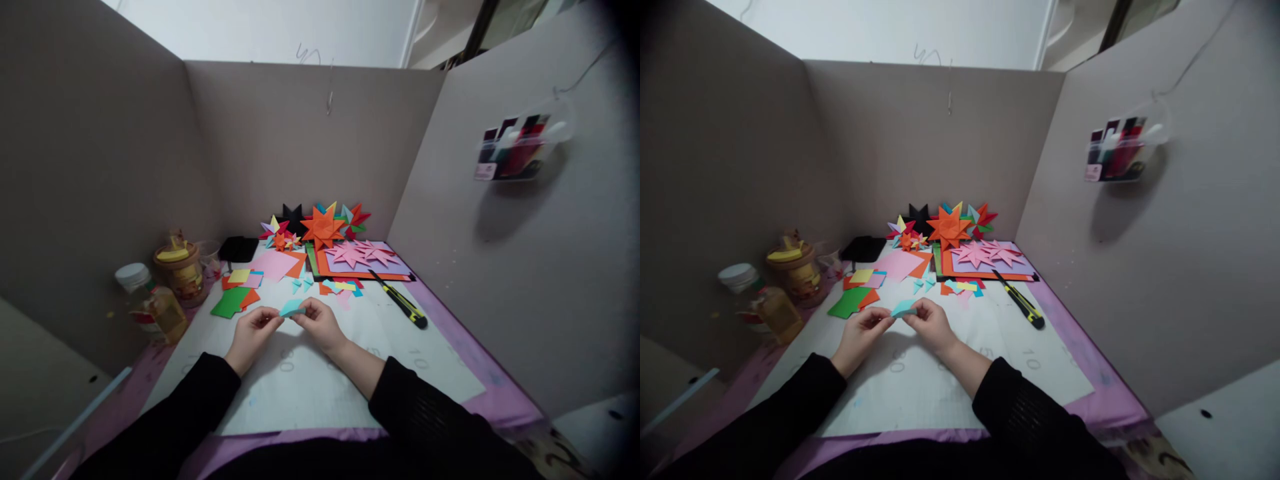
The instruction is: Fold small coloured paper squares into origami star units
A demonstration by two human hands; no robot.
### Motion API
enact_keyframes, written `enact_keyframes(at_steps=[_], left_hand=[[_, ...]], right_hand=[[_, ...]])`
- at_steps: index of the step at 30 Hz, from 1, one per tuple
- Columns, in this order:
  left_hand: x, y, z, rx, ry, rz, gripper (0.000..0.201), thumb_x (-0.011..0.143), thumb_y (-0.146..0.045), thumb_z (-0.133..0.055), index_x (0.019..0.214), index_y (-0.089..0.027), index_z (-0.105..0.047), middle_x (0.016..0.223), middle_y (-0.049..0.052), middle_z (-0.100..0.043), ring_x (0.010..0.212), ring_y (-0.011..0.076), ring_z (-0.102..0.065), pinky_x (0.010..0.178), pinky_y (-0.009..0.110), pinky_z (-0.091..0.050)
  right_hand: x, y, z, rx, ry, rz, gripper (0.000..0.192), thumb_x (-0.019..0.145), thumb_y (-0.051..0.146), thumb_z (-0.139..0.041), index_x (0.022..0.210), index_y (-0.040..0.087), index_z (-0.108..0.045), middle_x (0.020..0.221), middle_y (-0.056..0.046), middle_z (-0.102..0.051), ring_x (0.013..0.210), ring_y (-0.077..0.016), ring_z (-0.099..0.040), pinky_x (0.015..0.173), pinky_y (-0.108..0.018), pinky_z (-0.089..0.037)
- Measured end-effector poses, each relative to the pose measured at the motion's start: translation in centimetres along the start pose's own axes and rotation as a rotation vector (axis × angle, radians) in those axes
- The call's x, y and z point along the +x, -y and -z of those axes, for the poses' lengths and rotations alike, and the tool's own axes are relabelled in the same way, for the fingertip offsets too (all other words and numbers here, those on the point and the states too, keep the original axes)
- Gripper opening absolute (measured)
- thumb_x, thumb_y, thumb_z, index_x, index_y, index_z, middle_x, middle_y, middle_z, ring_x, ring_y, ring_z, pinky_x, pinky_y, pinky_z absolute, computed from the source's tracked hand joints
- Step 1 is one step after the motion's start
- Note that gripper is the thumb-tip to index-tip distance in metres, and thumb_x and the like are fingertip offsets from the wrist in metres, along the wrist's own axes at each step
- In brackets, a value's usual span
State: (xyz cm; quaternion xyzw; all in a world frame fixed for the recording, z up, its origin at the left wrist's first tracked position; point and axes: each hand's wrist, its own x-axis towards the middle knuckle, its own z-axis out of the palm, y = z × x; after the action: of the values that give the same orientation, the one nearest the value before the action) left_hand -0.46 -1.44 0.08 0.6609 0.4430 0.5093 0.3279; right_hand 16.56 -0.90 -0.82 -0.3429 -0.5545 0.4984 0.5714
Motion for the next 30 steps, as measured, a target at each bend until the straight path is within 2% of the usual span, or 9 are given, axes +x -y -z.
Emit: enact_keyframes(at_steps=[5,14,19,22,25,27,30], left_hand=[[-0.1,-0.1,-0.2,-0.014,-0.039,0.02,0.016,0.07,-0.029,-0.067,0.065,-0.016,-0.06,0.069,0.002,-0.066,0.062,0.0128,-0.058,0.058,0.023,-0.046],[-0.2,-0.2,-0.2,-0.03,-0.013,0.067,0.016,0.07,-0.029,-0.065,0.065,-0.015,-0.058,0.067,0.002,-0.065,0.061,0.0122,-0.057,0.057,0.022,-0.045],[-0.3,-0.5,-0.4,-0.072,0.009,0.084,0.02,0.071,-0.031,-0.064,0.065,-0.016,-0.052,0.068,0.002,-0.064,0.063,0.0129,-0.059,0.059,0.023,-0.045],[-0.2,-0.3,-0.4,-0.108,-0.017,0.082,0.023,0.073,-0.033,-0.063,0.07,-0.018,-0.047,0.07,0.002,-0.065,0.065,0.0133,-0.06,0.061,0.024,-0.045],[-0.1,0.0,-0.3,-0.106,-0.076,0.055,0.027,0.073,-0.035,-0.062,0.069,-0.019,-0.041,0.071,0.001,-0.065,0.066,0.013,-0.06,0.062,0.023,-0.045],[-0.1,0.2,-0.2,-0.045,-0.092,0.027,0.026,0.073,-0.035,-0.062,0.069,-0.019,-0.043,0.07,0.001,-0.064,0.065,0.0122,-0.059,0.061,0.023,-0.044],[-0.3,0.2,-0.3,0.051,-0.051,-0.008,0.021,0.075,-0.034,-0.061,0.069,-0.018,-0.048,0.071,0.001,-0.064,0.064,0.0121,-0.058,0.06,0.022,-0.045]], right_hand=[[0.0,-0.2,0.1,-0.033,-0.086,0.042,0.023,0.068,0.034,-0.069,0.067,0.018,-0.052,0.06,0.003,-0.054,0.054,-0.0107,-0.048,0.054,-0.024,-0.039],[-0.3,0.3,-0.1,-0.074,-0.116,0.027,0.022,0.07,0.03,-0.068,0.066,0.018,-0.05,0.062,0.001,-0.059,0.06,-0.0134,-0.055,0.058,-0.026,-0.043],[-0.1,0.1,-0.4,0.021,-0.147,0.032,0.027,0.067,0.027,-0.068,0.075,0.021,-0.043,0.062,0.005,-0.052,0.059,-0.0131,-0.058,0.057,-0.026,-0.046],[0.2,-0.1,-0.1,0.026,-0.155,0.05,0.029,0.068,0.026,-0.066,0.083,0.022,-0.042,0.063,0.006,-0.052,0.06,-0.0128,-0.059,0.06,-0.027,-0.047],[0.4,0.0,0.6,-0.066,-0.188,0.107,0.023,0.075,0.027,-0.06,0.089,0.022,-0.043,0.067,0.003,-0.056,0.064,-0.0138,-0.059,0.065,-0.029,-0.048],[0.3,0.5,1.0,-0.213,-0.22,0.199,0.016,0.079,0.027,-0.056,0.092,0.021,-0.049,0.078,-0.001,-0.058,0.073,-0.0149,-0.058,0.07,-0.03,-0.047],[0.0,1.3,1.2,-0.447,-0.148,0.339,0.018,0.078,0.025,-0.059,0.096,0.021,-0.06,0.096,-0.006,-0.058,0.092,-0.0186,-0.054,0.081,-0.033,-0.044]])
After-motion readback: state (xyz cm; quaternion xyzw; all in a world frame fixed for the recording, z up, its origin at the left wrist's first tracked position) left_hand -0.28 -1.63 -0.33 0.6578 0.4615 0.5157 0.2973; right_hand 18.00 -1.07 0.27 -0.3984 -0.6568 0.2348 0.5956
